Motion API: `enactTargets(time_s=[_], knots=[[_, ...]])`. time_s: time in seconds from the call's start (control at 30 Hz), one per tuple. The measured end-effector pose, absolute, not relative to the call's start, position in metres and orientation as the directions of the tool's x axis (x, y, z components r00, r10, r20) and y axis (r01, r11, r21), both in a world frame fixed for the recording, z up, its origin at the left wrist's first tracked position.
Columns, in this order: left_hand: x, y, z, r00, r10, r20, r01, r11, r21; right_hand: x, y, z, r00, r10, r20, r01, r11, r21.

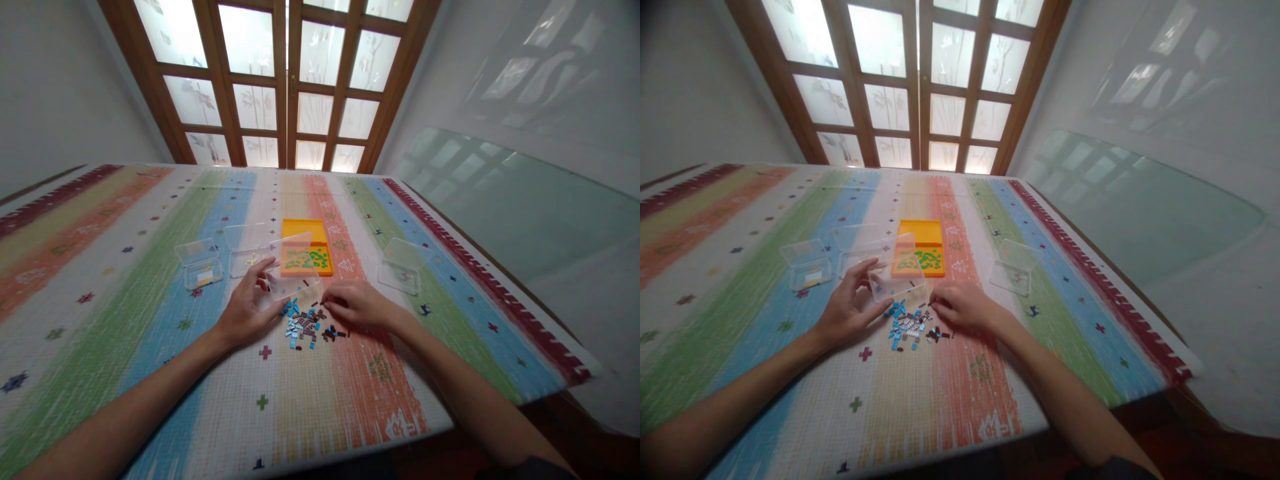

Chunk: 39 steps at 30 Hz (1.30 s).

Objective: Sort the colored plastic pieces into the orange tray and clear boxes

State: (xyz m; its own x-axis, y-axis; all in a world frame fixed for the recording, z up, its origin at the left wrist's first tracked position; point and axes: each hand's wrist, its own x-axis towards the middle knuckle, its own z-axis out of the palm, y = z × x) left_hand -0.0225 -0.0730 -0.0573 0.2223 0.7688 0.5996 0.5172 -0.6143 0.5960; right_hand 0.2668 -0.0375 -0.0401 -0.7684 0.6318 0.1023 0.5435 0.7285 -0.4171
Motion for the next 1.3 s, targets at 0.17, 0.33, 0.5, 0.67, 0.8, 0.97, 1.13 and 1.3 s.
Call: enactTargets(time_s=[0.17, 0.33, 0.5, 0.67, 0.8, 0.97, 1.13, 1.3], knots=[[-0.023, -0.074, -0.057, 0.223, 0.769, 0.599, 0.524, -0.612, 0.592, 0.264, -0.039, -0.038, -0.793, 0.593, 0.137, 0.507, 0.768, -0.392], [-0.022, -0.074, -0.057, 0.224, 0.774, 0.592, 0.533, -0.606, 0.59, 0.262, -0.04, -0.039, -0.8, 0.576, 0.168, 0.49, 0.788, -0.371], [-0.022, -0.073, -0.057, 0.234, 0.765, 0.6, 0.524, -0.619, 0.585, 0.26, -0.042, -0.041, -0.776, 0.597, 0.202, 0.495, 0.776, -0.391], [-0.022, -0.073, -0.057, 0.235, 0.759, 0.607, 0.521, -0.626, 0.58, 0.257, -0.043, -0.042, -0.76, 0.619, 0.2, 0.513, 0.759, -0.402], [-0.021, -0.074, -0.056, 0.233, 0.76, 0.607, 0.534, -0.622, 0.573, 0.255, -0.043, -0.041, -0.779, 0.6, 0.181, 0.5, 0.769, -0.397], [-0.021, -0.073, -0.057, 0.237, 0.76, 0.605, 0.534, -0.623, 0.572, 0.254, -0.042, -0.04, -0.788, 0.596, 0.154, 0.507, 0.771, -0.386], [-0.022, -0.073, -0.058, 0.237, 0.759, 0.607, 0.536, -0.623, 0.569, 0.252, -0.043, -0.036, -0.789, 0.61, 0.071, 0.559, 0.762, -0.327], [-0.022, -0.073, -0.058, 0.23, 0.775, 0.589, 0.545, -0.604, 0.582, 0.245, -0.051, -0.031, -0.749, 0.659, -0.066, 0.662, 0.742, -0.099]])
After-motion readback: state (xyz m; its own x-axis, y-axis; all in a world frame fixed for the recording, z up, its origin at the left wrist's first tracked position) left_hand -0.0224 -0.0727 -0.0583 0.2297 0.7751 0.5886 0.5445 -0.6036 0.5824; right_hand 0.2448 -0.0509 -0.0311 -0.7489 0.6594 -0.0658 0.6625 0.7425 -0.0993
